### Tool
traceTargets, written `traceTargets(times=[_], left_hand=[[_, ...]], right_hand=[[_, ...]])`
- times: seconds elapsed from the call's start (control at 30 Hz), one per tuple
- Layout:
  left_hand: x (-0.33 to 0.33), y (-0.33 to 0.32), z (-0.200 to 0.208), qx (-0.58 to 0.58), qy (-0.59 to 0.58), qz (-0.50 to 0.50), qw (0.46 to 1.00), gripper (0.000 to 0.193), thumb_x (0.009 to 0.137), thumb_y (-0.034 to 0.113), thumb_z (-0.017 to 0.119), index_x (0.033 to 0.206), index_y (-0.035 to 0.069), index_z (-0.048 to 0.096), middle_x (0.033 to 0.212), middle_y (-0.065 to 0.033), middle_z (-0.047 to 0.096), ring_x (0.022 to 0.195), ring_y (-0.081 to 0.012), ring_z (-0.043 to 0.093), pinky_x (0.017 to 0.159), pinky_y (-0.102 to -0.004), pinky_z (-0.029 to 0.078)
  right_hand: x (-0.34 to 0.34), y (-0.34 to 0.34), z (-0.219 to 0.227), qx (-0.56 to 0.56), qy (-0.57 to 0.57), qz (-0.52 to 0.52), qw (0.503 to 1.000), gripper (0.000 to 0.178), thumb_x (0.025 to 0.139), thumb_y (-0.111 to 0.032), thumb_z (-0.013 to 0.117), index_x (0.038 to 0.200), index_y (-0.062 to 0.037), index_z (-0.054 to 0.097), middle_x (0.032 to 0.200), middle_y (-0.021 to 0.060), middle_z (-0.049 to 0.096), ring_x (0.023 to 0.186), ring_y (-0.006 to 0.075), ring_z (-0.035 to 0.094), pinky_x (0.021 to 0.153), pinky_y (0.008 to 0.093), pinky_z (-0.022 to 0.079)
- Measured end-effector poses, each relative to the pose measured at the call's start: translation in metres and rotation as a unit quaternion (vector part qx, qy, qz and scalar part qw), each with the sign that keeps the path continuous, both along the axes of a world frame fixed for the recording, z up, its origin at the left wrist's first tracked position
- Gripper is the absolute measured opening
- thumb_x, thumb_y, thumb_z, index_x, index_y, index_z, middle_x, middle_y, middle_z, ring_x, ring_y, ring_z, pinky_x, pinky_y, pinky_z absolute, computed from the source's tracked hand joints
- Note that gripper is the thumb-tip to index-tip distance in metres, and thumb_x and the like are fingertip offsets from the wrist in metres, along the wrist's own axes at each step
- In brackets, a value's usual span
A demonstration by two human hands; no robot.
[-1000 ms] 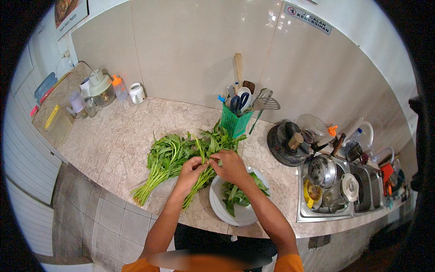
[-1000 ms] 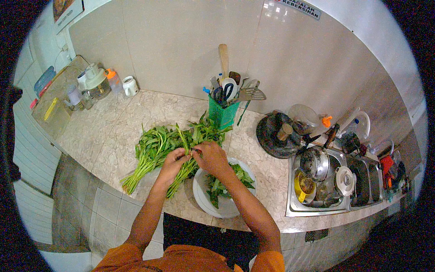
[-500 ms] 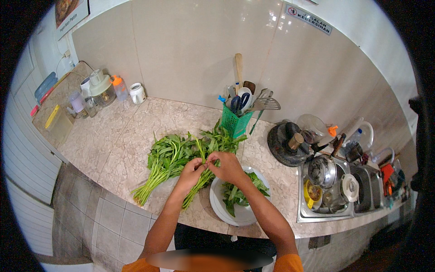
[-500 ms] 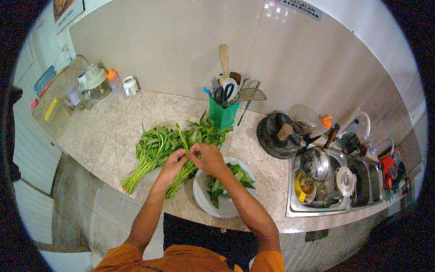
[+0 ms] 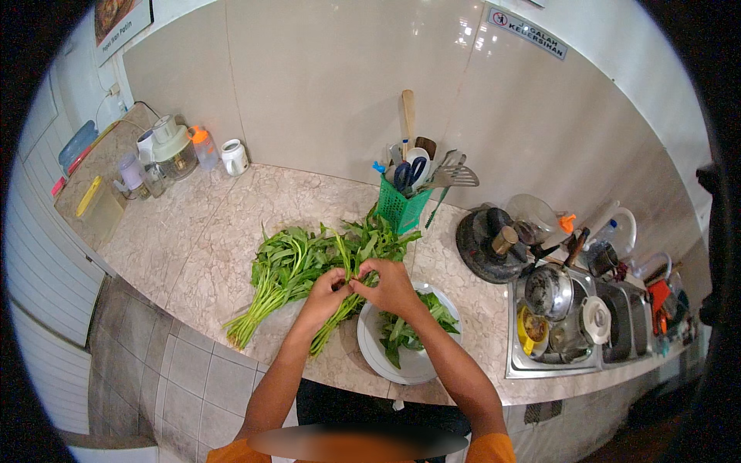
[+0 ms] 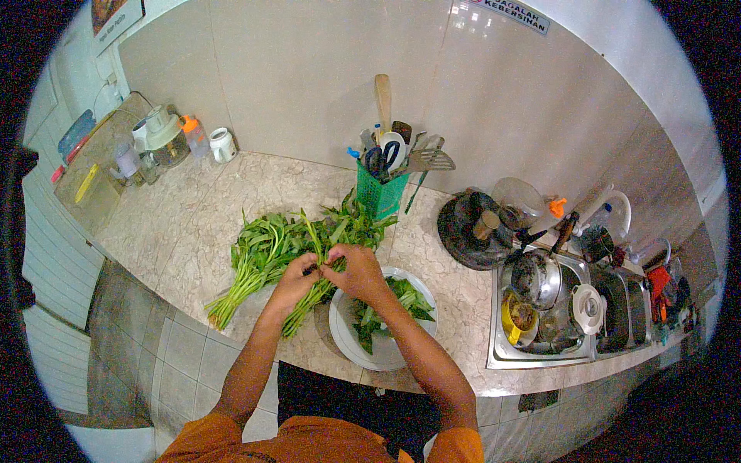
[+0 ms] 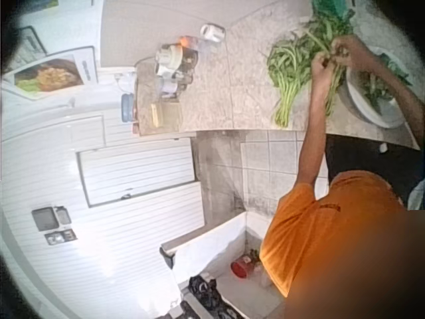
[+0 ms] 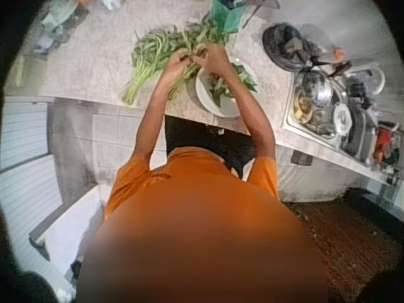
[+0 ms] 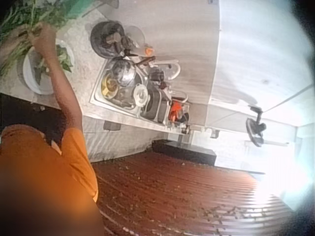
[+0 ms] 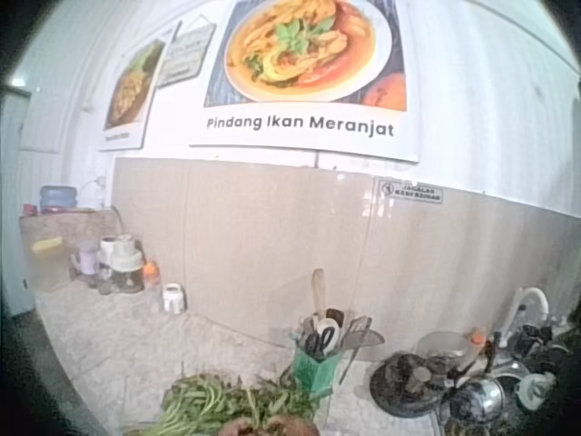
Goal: The person picks up bunches of leafy green vegetables from the countertop, separates leaves from stems by hand, and places the leaves into a white bowl. The stems are set aside on the counter. The process is repeated continuously throughout the clip.
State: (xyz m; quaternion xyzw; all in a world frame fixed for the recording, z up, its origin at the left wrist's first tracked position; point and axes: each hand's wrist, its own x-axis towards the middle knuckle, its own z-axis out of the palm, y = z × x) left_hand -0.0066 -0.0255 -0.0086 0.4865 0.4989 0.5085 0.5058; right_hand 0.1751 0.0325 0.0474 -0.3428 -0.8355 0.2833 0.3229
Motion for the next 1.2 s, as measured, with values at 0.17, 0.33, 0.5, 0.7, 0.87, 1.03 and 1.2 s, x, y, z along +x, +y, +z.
traceTargets(times=[0.17, 0.33, 0.5, 0.7, 0.87, 1.03, 1.2], left_hand=[[0.003, 0.0, -0.001, 0.024, -0.009, 0.017, 1.0, 0.018, 0.097, 0.004, 0.069, 0.114, 0.0, 0.065, 0.104, -0.0049, 0.068, 0.098, -0.0128, 0.063, 0.084, -0.0276, 0.047], [0.005, -0.002, 0.009, 0.006, -0.031, 0.02, 0.999, 0.019, 0.097, 0.003, 0.069, 0.115, -0.002, 0.064, 0.107, -0.0061, 0.069, 0.099, -0.014, 0.063, 0.087, -0.0282, 0.049], [0.005, -0.004, 0.013, 0.004, -0.028, 0.02, 0.999, 0.019, 0.097, 0.003, 0.069, 0.115, -0.002, 0.063, 0.107, -0.0068, 0.07, 0.101, -0.0145, 0.064, 0.088, -0.0286, 0.049], [0.006, -0.001, 0.007, -0.002, -0.039, 0.023, 0.999, 0.017, 0.097, 0.003, 0.07, 0.113, -0.001, 0.064, 0.106, -0.0065, 0.07, 0.1, -0.0147, 0.064, 0.089, -0.0277, 0.048], [0.006, -0.001, 0.006, -0.002, -0.043, 0.018, 0.999, 0.017, 0.096, 0.001, 0.069, 0.112, -0.001, 0.064, 0.106, -0.0059, 0.069, 0.101, -0.0147, 0.064, 0.09, -0.0285, 0.048], [0.007, 0.0, 0.002, 0.019, -0.037, 0.026, 0.999, 0.017, 0.095, 0.002, 0.069, 0.112, 0.001, 0.065, 0.106, -0.0047, 0.07, 0.099, -0.0138, 0.063, 0.089, -0.0285, 0.046], [0.007, 0.0, 0.0, 0.031, -0.013, 0.035, 0.999, 0.017, 0.095, 0.007, 0.072, 0.11, 0.001, 0.066, 0.104, -0.004, 0.07, 0.096, -0.0133, 0.062, 0.087, -0.0284, 0.045]], right_hand=[[-0.001, 0.0, -0.007, 0.025, 0.007, -0.05, 0.998, 0.029, 0.08, -0.022, 0.083, 0.099, -0.0046, 0.07, 0.097, 0.0132, 0.075, 0.092, 0.0349, 0.071, 0.082, 0.0445, 0.055], [0.001, -0.004, -0.002, 0.013, 0.033, -0.032, 0.999, 0.029, 0.079, -0.018, 0.084, 0.099, -0.0034, 0.069, 0.097, 0.0141, 0.074, 0.094, 0.0355, 0.07, 0.083, 0.0441, 0.055], [0.004, -0.008, 0.009, -0.027, 0.023, -0.026, 0.999, 0.037, 0.078, -0.017, 0.085, 0.105, -0.003, 0.063, 0.095, 0.0142, 0.07, 0.092, 0.0331, 0.07, 0.083, 0.0415, 0.054], [0.006, -0.011, 0.011, -0.046, 0.08, -0.045, 0.995, 0.052, 0.078, -0.018, 0.086, 0.119, -0.0068, 0.055, 0.095, 0.0127, 0.066, 0.081, 0.027, 0.067, 0.073, 0.0386, 0.053], [0.014, -0.011, 0.017, -0.092, 0.044, -0.038, 0.994, 0.064, 0.077, -0.016, 0.085, 0.133, -0.0131, 0.055, 0.093, 0.0084, 0.066, 0.065, 0.0177, 0.058, 0.06, 0.0338, 0.047], [0.018, -0.012, 0.016, -0.08, 0.067, -0.017, 0.994, 0.055, 0.077, -0.014, 0.084, 0.129, -0.0154, 0.065, 0.094, 0.0046, 0.069, 0.062, 0.0148, 0.054, 0.058, 0.0316, 0.045], [0.026, -0.01, 0.019, -0.047, 0.053, -0.047, 0.996, 0.026, 0.08, -0.016, 0.085, 0.105, -0.0121, 0.079, 0.088, -0.0033, 0.072, 0.062, 0.0054, 0.046, 0.055, 0.0254, 0.04]])
